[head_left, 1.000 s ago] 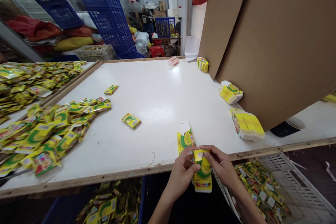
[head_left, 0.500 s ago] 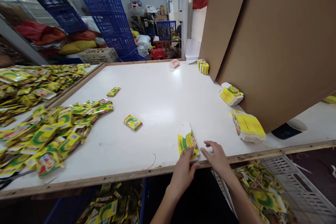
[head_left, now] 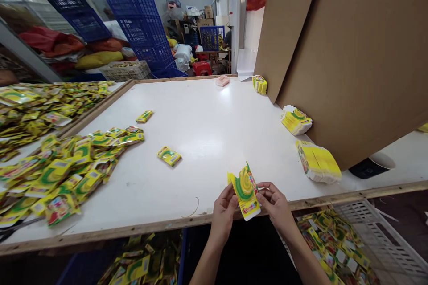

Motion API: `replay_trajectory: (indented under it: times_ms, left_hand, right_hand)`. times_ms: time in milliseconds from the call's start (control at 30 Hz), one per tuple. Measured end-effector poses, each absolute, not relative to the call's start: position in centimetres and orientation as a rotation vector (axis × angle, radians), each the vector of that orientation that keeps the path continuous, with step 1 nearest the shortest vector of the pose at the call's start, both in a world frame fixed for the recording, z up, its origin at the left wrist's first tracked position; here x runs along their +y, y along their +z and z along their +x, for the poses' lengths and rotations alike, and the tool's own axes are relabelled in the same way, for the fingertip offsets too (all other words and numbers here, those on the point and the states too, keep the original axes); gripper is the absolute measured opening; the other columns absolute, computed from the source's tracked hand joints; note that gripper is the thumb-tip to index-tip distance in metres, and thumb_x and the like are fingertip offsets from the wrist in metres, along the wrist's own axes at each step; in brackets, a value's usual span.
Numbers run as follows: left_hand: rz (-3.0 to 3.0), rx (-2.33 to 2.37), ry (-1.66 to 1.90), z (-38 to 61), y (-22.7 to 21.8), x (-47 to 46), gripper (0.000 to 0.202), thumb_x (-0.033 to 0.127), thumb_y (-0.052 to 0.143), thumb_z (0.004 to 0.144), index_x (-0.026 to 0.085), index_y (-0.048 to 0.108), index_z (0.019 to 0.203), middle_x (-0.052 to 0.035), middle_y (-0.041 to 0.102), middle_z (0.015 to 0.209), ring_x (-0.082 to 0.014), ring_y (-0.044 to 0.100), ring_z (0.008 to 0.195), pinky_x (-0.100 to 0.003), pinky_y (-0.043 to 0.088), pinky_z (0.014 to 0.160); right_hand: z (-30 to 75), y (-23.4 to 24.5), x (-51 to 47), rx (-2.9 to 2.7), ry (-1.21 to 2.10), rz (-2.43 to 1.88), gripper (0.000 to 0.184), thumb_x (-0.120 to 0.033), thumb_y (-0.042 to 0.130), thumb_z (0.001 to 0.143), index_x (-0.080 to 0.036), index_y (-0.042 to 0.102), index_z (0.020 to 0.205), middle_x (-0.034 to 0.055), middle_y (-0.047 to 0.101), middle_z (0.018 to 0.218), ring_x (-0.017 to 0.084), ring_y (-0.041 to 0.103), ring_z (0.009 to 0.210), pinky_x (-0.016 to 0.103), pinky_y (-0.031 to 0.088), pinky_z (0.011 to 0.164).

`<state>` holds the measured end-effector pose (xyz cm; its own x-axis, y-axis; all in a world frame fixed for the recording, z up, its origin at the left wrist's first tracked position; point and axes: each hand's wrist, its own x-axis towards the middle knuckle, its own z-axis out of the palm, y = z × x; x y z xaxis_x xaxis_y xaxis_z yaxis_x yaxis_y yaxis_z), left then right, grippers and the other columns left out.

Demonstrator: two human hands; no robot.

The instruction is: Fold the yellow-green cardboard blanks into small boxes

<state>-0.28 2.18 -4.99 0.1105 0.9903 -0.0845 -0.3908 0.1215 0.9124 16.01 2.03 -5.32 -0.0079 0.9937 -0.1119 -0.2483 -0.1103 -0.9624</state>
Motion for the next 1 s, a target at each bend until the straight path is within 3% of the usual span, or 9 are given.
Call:
replay_trajectory:
  times_ms: [267, 500, 633, 800, 1000]
  left_hand:
    - [0.782, 0.554, 1.092, -0.2, -3.8, 0.9, 0.046, 0.048, 0.069, 0.077, 0.019, 0.067, 0.114, -0.0133, 0.065, 0.122, -0.0317, 0.056, 0.118, -0.043, 0.044, 0.101]
    - [0.933, 0.680, 1.184, 0.1, -4.0, 0.2, 0.041, 0.040, 0.057, 0.088, 0.019, 0.062, 0.123, -0.0132, 0.064, 0.124, -0.0291, 0.056, 0.117, -0.042, 0.041, 0.103]
    - [0.936, 0.802, 1.195, 0.6, -3.2, 0.1, 0.040, 0.037, 0.054, 0.091, 0.018, 0.060, 0.126, -0.0124, 0.065, 0.122, -0.0274, 0.060, 0.112, -0.039, 0.047, 0.097]
    - [0.935, 0.912, 1.178, 1.0, -3.0, 0.1, 0.040, 0.037, 0.063, 0.085, 0.017, 0.064, 0.119, -0.0113, 0.068, 0.116, -0.0279, 0.061, 0.109, -0.039, 0.048, 0.094]
    - [0.869, 0.682, 1.005, 0.0, -2.7, 0.3, 0.054, 0.051, 0.063, 0.081, 0.018, 0.062, 0.124, -0.0149, 0.065, 0.121, -0.0329, 0.057, 0.114, -0.045, 0.044, 0.099]
  right_hand:
    - [15.5, -4.1, 0.9, -0.869, 1.553, -0.960, 0.025, -0.040, 0.075, 0.075, -0.022, 0.066, 0.088, 0.0027, 0.071, 0.091, 0.018, 0.064, 0.082, 0.029, 0.050, 0.077]
    - [15.4, -3.8, 0.5, -0.886, 1.576, -0.939, 0.021, -0.038, 0.074, 0.077, -0.022, 0.065, 0.086, 0.0017, 0.071, 0.092, 0.017, 0.063, 0.085, 0.028, 0.049, 0.079]
    - [15.5, -3.8, 0.1, -0.943, 1.539, -0.997, 0.024, -0.042, 0.071, 0.078, -0.019, 0.064, 0.080, 0.0032, 0.069, 0.085, 0.019, 0.063, 0.082, 0.030, 0.050, 0.077]
    - [15.5, -3.4, -0.1, -1.032, 1.437, -1.073, 0.040, -0.050, 0.072, 0.074, -0.016, 0.068, 0.097, 0.0095, 0.071, 0.097, 0.027, 0.064, 0.091, 0.040, 0.050, 0.085]
    - [15.8, -3.4, -0.3, -1.083, 1.519, -1.024, 0.040, -0.052, 0.064, 0.081, -0.019, 0.070, 0.103, 0.0080, 0.072, 0.097, 0.026, 0.064, 0.090, 0.039, 0.051, 0.084]
